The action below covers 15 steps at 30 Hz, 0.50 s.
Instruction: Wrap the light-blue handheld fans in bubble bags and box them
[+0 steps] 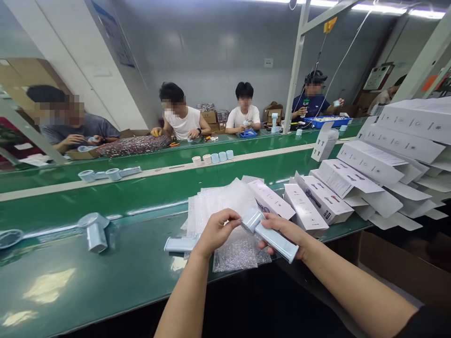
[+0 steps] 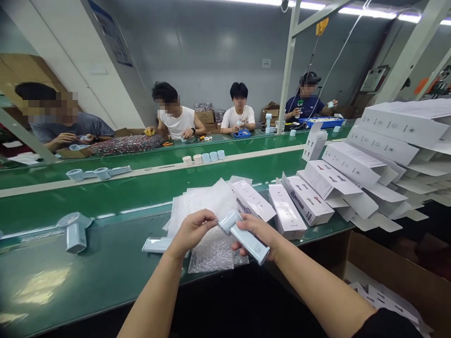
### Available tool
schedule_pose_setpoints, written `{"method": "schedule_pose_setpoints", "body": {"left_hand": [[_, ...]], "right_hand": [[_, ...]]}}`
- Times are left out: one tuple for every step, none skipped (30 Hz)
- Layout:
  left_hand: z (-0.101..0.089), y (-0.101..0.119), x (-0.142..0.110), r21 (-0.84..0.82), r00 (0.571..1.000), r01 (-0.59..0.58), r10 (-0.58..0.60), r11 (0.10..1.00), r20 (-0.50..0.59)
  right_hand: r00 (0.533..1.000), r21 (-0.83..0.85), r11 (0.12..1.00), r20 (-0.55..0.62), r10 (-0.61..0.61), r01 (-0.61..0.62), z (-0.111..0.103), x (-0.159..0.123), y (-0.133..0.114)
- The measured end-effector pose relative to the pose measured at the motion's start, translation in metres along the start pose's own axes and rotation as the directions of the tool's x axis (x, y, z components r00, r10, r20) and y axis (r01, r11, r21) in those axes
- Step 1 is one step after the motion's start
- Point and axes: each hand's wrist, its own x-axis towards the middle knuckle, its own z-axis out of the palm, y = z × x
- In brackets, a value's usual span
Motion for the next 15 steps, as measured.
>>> {"method": "schedule_pose_setpoints", "body": {"left_hand": [[0.002, 0.000, -0.001, 0.071, 0.997, -0.057, 0.060, 0.996, -0.045], [0.005, 0.001, -0.003, 0.135, 0.988, -0.112, 0.125, 0.984, -0.089], [0.008, 0.002, -0.005, 0.187, 0.974, -0.164, 0.189, 0.969, -0.125], [0.011, 0.004, -0.007, 0.230, 0.956, -0.211, 0.250, 0.950, -0.155], [0.014, 0.006, -0.010, 0.273, 0.934, -0.256, 0.310, 0.927, -0.177], [0.019, 0.007, -0.013, 0.322, 0.910, -0.298, 0.370, 0.899, -0.190], [0.024, 0.009, -0.016, 0.378, 0.881, -0.332, 0.428, 0.864, -0.203], [0.029, 0.010, -0.019, 0.437, 0.849, -0.355, 0.481, 0.826, -0.220], [0.035, 0.011, -0.022, 0.493, 0.818, -0.359, 0.522, 0.793, -0.244], [0.041, 0.012, -0.024, 0.537, 0.791, -0.350, 0.549, 0.767, -0.269], [0.045, 0.012, -0.026, 0.569, 0.773, -0.335, 0.564, 0.751, -0.289], [0.047, 0.013, -0.026, 0.591, 0.762, -0.319, 0.571, 0.741, -0.305], [0.048, 0.013, -0.026, 0.606, 0.757, -0.300, 0.571, 0.736, -0.319], [0.047, 0.015, -0.025, 0.617, 0.755, -0.280, 0.566, 0.735, -0.332], [0.045, 0.018, -0.024, 0.625, 0.749, -0.264, 0.564, 0.735, -0.347]], "right_hand": [[1.000, -0.014, 1.000, -0.024, -0.010, 0.009, 0.000, 0.001, 0.000], [0.999, -0.033, 0.999, -0.052, -0.015, 0.013, 0.001, 0.002, 0.000], [0.997, -0.052, 0.999, -0.075, -0.018, 0.014, 0.002, 0.003, 0.000], [0.996, -0.070, 0.997, -0.089, -0.023, 0.017, 0.003, 0.003, 0.000], [0.995, -0.081, 0.996, -0.090, -0.035, 0.028, 0.005, 0.004, -0.001], [0.995, -0.084, 0.995, -0.083, -0.057, 0.050, 0.006, 0.003, -0.001], [0.993, -0.080, 0.993, -0.079, -0.092, 0.085, 0.008, 0.003, -0.001], [0.987, -0.076, 0.989, -0.082, -0.137, 0.130, 0.010, 0.002, -0.001], [0.979, -0.076, 0.981, -0.089, -0.185, 0.178, 0.011, 0.001, -0.001], [0.968, -0.084, 0.971, -0.099, -0.231, 0.223, 0.013, 0.001, 0.000], [0.957, -0.099, 0.961, -0.110, -0.269, 0.258, 0.013, 0.000, 0.001], [0.950, -0.120, 0.953, -0.116, -0.291, 0.277, 0.014, -0.001, 0.002], [0.950, -0.139, 0.950, -0.108, -0.295, 0.279, 0.013, -0.001, 0.004], [0.955, -0.151, 0.951, -0.086, -0.284, 0.269, 0.012, -0.002, 0.005], [0.963, -0.153, 0.956, -0.059, -0.262, 0.251, 0.011, -0.003, 0.005]]}}
